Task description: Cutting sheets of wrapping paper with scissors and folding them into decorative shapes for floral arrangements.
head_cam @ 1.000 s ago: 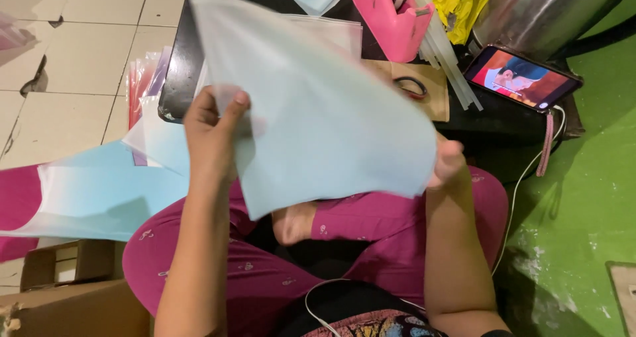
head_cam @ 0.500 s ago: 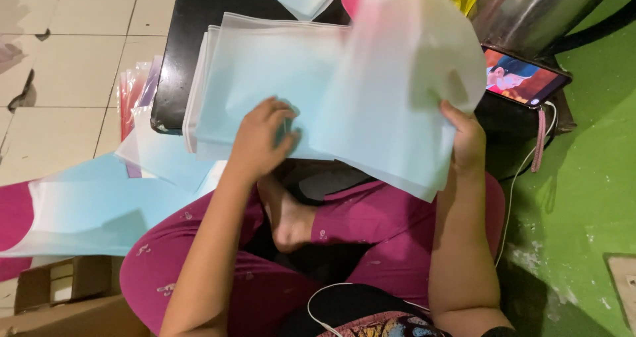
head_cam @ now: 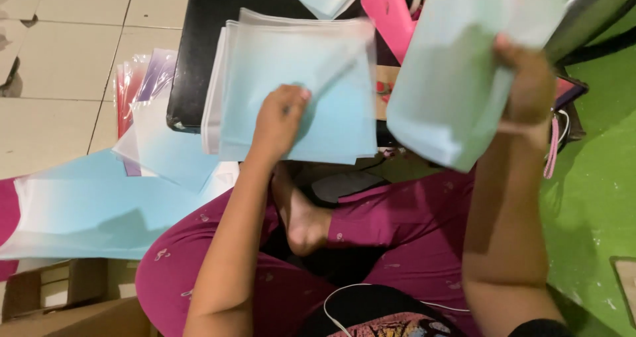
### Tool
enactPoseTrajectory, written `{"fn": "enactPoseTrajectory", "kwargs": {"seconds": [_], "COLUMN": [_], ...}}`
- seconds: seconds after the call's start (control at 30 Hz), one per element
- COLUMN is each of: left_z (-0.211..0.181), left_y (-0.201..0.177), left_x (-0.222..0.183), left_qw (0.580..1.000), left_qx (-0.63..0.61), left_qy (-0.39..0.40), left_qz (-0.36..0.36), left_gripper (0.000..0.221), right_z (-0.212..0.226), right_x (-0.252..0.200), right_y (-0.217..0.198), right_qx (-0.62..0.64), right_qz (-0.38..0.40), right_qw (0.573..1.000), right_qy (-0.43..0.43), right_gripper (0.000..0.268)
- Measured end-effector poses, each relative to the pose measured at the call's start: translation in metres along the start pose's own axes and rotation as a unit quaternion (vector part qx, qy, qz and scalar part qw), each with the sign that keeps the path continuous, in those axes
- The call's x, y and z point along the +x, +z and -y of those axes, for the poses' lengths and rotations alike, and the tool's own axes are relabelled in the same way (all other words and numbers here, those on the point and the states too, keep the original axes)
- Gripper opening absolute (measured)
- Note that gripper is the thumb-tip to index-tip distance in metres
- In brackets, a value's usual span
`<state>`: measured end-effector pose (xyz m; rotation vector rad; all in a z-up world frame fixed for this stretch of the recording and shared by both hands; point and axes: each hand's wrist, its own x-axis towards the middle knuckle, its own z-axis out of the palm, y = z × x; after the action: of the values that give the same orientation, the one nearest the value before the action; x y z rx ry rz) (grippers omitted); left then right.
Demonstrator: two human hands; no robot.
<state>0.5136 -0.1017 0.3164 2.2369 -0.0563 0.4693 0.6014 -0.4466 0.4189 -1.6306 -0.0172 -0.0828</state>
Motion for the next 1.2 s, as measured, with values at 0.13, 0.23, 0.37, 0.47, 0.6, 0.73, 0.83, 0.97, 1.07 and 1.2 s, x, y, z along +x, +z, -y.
{"fn": "enactPoseTrajectory", "kwargs": {"seconds": [0.13,0.23,0.37,0.47,0.6,0.73,0.83,0.97,1.07,1.2], "left_z": [0.027,0.026,0.017,0.032,0.058,0.055,0.041,0.042,0.021,0.024], "left_y": [-0.018,-0.042,-0.065,-0.065,-0.057,-0.058,-0.059,-0.061,-0.065,-0.067], "left_x": [0.007,0.004,-0.002,0.000,0.002,-0.001,-0.006,-0.013,-0.014,-0.014], "left_qw": [0.955,0.920,0.869,0.853,0.859,0.870,0.892,0.935,0.913,0.982], "left_qx": [-0.252,-0.325,-0.419,-0.430,-0.412,-0.404,-0.386,-0.351,-0.408,-0.120], "left_qy": [-0.104,-0.139,-0.136,-0.161,-0.147,-0.128,-0.103,0.011,0.020,-0.074], "left_qz": [-0.120,-0.172,-0.227,-0.248,-0.267,-0.251,-0.212,-0.051,0.001,-0.124], "left_gripper": [0.031,0.042,0.058,0.041,0.035,0.035,0.029,0.025,0.070,0.036], "right_z": [0.078,0.065,-0.007,-0.059,-0.135,-0.134,-0.129,-0.146,-0.138,-0.136], "right_x": [-0.035,-0.021,0.026,0.001,-0.001,-0.026,-0.033,-0.029,-0.035,-0.038], "right_y": [0.061,0.064,0.056,0.074,0.052,0.064,0.079,0.091,0.095,0.096], "right_qx": [0.039,-0.117,0.039,-0.078,0.039,0.021,0.048,0.102,0.113,0.125], "right_qz": [0.067,0.009,0.018,0.057,0.098,0.094,0.087,0.064,0.075,0.075], "right_qw": [0.992,0.956,0.999,0.995,0.986,0.992,0.991,0.981,0.977,0.975], "right_qy": [-0.104,-0.267,-0.021,0.002,0.133,0.081,0.089,0.150,0.164,0.168], "right_gripper": [0.024,0.027,0.016,0.046,0.041,0.042,0.041,0.045,0.046,0.044]}}
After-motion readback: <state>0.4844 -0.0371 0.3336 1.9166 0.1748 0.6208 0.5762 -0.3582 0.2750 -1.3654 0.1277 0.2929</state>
